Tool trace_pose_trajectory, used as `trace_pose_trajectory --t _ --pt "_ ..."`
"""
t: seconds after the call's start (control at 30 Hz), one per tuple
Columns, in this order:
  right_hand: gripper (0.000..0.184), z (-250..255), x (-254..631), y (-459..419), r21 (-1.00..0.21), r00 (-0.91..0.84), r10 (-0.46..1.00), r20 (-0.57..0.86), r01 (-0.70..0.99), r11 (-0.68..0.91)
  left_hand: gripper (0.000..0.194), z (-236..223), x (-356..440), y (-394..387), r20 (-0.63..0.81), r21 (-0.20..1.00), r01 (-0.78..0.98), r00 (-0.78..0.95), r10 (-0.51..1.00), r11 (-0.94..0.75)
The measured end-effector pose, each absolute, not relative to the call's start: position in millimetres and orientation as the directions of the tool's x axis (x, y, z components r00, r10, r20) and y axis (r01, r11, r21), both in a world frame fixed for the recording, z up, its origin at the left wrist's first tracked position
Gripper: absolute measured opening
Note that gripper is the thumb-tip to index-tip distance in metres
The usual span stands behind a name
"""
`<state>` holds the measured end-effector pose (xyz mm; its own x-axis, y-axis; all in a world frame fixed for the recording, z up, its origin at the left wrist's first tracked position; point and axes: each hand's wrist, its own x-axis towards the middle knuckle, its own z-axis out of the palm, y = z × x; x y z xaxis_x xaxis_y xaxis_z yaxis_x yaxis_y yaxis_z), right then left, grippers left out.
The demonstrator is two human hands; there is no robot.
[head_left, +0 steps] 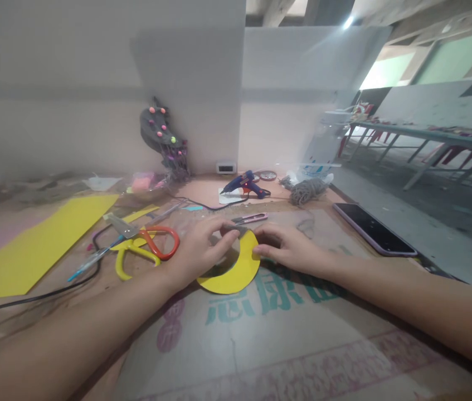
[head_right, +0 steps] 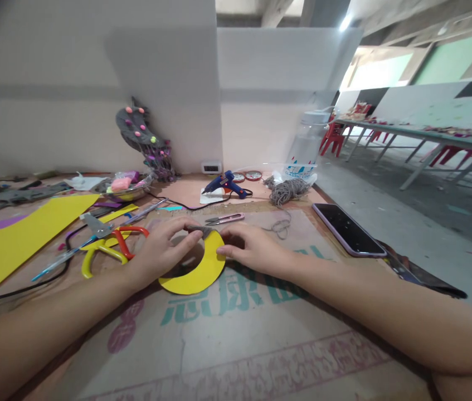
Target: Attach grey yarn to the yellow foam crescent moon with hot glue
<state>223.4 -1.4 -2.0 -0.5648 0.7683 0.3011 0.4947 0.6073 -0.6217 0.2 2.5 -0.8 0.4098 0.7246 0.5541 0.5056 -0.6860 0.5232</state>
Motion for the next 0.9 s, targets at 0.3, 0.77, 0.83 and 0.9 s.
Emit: trace_pose_trajectory --t 0.3,0.77,0.83,0.9 --pt "0.066 -6.1 226.1 -1.7 -0.737 -0.501 0.762 0.41 0.31 0.6 0.017 -2.3 0.4 0.9 0.553 0.498 0.51 0.437 0.71 -0.701" --pt "0.012 -4.9 223.1 1.5 -0.794 -0.562 0.807 0.18 0.402 0.457 0.019 -1.1 0.4 1.3 0.527 0.477 0.518 0.478 0.703 -0.71" --pt "0.014 -4.0 222.9 1.2 -0.816 -0.576 0.804 0.15 0.387 0.429 0.02 -1.2 0.6 2.1 0.527 0.504 0.516 0.452 0.72 -0.693" --pt "0.016 -2.8 222.4 0.3 -0.838 -0.578 0.805 0.135 0.367 0.404 0.02 -0.8 0.4 3.4 0.515 0.548 0.513 0.416 0.75 -0.661"
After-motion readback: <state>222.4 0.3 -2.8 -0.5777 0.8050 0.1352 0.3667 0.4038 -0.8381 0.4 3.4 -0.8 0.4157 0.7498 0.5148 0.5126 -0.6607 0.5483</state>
